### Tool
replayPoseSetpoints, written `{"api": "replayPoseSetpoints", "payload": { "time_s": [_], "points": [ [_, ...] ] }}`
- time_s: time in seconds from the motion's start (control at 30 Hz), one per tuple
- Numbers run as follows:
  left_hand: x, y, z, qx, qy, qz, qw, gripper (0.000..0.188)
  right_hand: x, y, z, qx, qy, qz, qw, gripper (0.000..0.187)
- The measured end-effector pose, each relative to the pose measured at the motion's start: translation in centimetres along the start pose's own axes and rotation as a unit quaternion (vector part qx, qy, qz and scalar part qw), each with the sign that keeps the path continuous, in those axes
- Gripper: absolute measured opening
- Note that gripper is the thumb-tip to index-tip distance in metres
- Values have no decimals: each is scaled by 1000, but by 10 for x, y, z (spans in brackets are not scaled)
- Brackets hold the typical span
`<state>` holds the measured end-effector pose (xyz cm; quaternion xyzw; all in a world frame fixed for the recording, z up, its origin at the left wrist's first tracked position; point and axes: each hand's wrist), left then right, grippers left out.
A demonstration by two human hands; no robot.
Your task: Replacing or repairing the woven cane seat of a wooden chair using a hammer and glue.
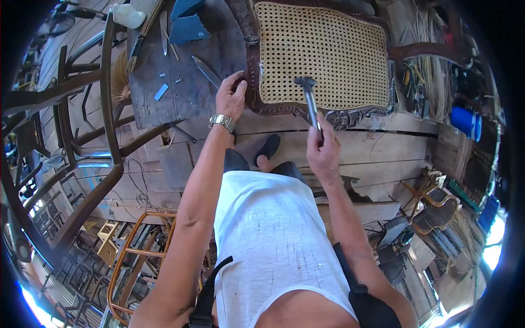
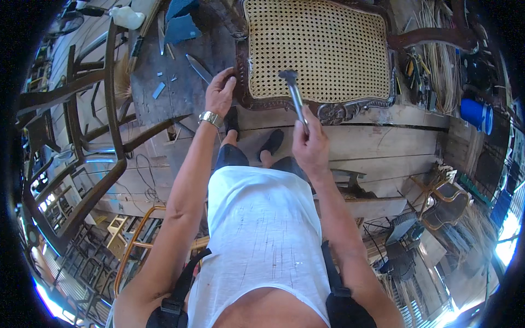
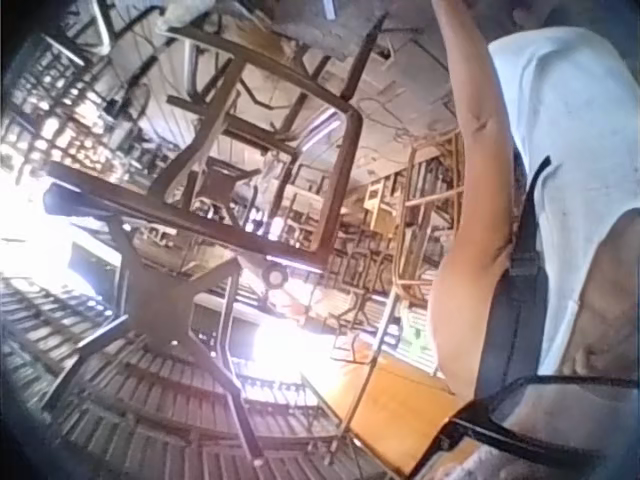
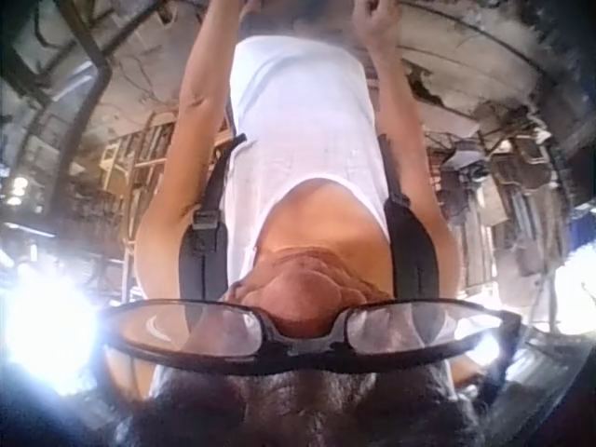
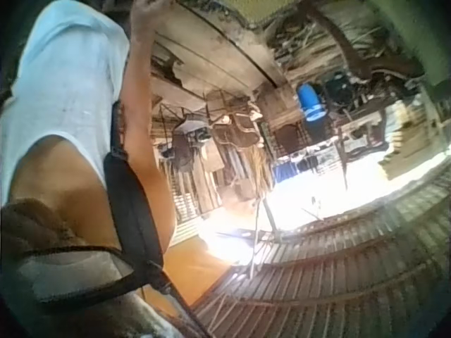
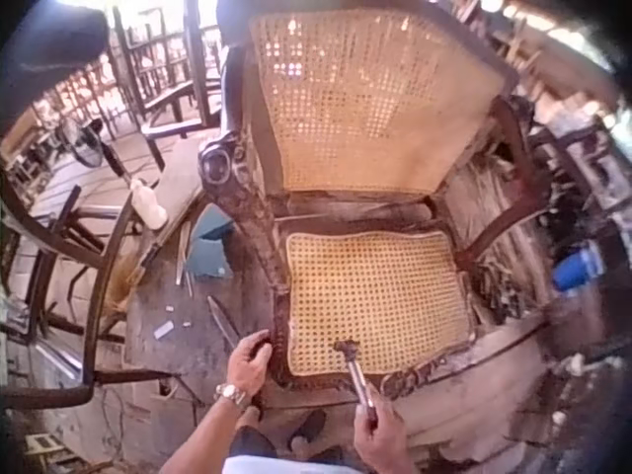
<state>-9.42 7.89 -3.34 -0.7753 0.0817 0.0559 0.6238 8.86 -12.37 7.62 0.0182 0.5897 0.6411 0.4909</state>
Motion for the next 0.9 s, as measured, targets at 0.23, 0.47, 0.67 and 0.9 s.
{"api": "replayPoseSetpoints", "payload": {
  "time_s": [0.23,0.47,0.67,0.9],
  "points": [
    [-1,-39,-31,307,1,286,908,58,-81,-28,-65,109,28,-109,988,35],
    [3,-45,-62,318,23,433,843,57,-86,-26,-91,129,36,-94,986,39],
    [-9,-58,-76,296,81,493,814,52,-86,-1,-82,203,60,-35,977,37],
    [-58,-34,-80,148,137,390,898,57,-100,-17,-85,202,141,-62,967,41]
  ]
}}
Point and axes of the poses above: each hand's wrist, its own z-axis towards the middle knuckle, its own x-axis out of the palm, y = z × x, and after that the axes turned 13 degrees about -y, right-handed
